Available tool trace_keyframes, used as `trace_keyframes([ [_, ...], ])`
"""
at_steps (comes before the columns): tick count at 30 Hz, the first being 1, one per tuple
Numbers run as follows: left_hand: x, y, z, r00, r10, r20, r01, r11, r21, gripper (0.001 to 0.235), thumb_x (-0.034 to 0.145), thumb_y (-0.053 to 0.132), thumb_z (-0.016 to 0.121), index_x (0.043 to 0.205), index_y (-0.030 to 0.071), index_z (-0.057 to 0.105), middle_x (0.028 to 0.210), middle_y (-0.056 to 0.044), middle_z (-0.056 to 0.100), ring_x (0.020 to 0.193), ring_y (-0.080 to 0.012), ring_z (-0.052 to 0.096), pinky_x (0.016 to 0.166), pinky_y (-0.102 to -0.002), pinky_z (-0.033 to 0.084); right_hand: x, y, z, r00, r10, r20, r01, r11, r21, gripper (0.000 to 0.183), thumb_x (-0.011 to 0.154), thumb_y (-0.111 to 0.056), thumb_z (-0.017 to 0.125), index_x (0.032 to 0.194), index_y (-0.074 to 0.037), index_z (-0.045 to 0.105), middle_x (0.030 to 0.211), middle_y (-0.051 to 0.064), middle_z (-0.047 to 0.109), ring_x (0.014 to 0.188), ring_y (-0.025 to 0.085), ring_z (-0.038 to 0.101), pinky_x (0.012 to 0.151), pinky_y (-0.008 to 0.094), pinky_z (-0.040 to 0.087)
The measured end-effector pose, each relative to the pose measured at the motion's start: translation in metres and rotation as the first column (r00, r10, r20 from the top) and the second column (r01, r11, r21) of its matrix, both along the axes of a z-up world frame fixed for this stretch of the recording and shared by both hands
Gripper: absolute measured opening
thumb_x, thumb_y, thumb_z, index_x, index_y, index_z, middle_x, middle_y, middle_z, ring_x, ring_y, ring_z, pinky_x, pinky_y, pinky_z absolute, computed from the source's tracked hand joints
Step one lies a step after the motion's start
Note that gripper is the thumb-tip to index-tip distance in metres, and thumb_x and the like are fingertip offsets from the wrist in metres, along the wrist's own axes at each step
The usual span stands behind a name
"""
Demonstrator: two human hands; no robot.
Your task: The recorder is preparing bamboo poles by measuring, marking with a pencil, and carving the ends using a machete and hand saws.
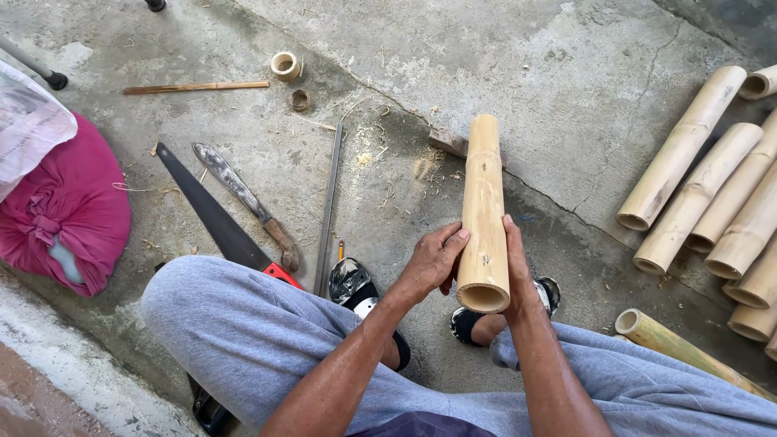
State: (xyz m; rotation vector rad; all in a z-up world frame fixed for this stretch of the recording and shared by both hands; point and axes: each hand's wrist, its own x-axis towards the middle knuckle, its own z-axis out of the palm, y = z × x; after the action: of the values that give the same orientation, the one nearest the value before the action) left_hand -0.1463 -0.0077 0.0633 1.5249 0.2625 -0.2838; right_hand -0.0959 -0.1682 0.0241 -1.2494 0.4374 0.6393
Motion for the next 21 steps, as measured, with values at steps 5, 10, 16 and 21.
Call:
trace_keyframes([
  [5, 0.000, 0.001, -0.002, 1.000, 0.011, 0.024, -0.010, 1.000, -0.018, 0.054, 0.104, 0.037, 0.048, 0.142, -0.002, 0.054, 0.065, -0.007, 0.064, 0.036, -0.0101, 0.052, 0.030, -0.026, 0.045, 0.003, -0.006, -0.016, 1.000, -0.015, 0.018, 0.014, 0.997, 0.078, 0.074, 0.098, -0.062, 0.036, 0.135, -0.001, 0.052, 0.104, 0.020, 0.068, 0.082, 0.024, 0.072, 0.065, 0.037, 0.063],
  [10, -0.001, -0.001, -0.004, 1.000, 0.015, 0.020, -0.015, 1.000, 0.007, 0.053, 0.102, 0.033, 0.052, 0.142, -0.002, 0.055, 0.070, -0.008, 0.066, 0.042, -0.0086, 0.054, 0.031, -0.026, 0.044, 0.001, -0.008, -0.020, 0.999, 0.014, 0.030, -0.017, 0.992, 0.125, 0.073, 0.098, -0.061, 0.034, 0.130, 0.001, 0.055, 0.097, 0.020, 0.069, 0.075, 0.026, 0.072, 0.060, 0.038, 0.062],
  [16, 0.000, 0.001, -0.002, 1.000, 0.010, -0.013, -0.010, 0.999, 0.051, 0.056, 0.100, 0.036, 0.054, 0.141, -0.001, 0.055, 0.072, -0.008, 0.068, 0.045, -0.0088, 0.059, 0.031, -0.026, 0.044, 0.001, -0.009, -0.033, 1.000, -0.015, 0.009, 0.014, 0.991, 0.134, 0.072, 0.098, -0.060, 0.035, 0.130, 0.002, 0.056, 0.098, 0.020, 0.070, 0.077, 0.025, 0.072, 0.063, 0.037, 0.063],
  [21, 0.000, 0.002, -0.011, 0.999, -0.031, -0.037, 0.036, 0.993, 0.115, 0.057, 0.100, 0.037, 0.054, 0.143, 0.000, 0.052, 0.070, -0.012, 0.070, 0.044, -0.0105, 0.059, 0.030, -0.026, 0.044, 0.000, -0.010, -0.042, 0.999, -0.039, -0.023, 0.041, 0.996, 0.082, 0.072, 0.096, -0.059, 0.036, 0.130, 0.001, 0.056, 0.101, 0.020, 0.069, 0.078, 0.024, 0.072, 0.066, 0.036, 0.062],
])
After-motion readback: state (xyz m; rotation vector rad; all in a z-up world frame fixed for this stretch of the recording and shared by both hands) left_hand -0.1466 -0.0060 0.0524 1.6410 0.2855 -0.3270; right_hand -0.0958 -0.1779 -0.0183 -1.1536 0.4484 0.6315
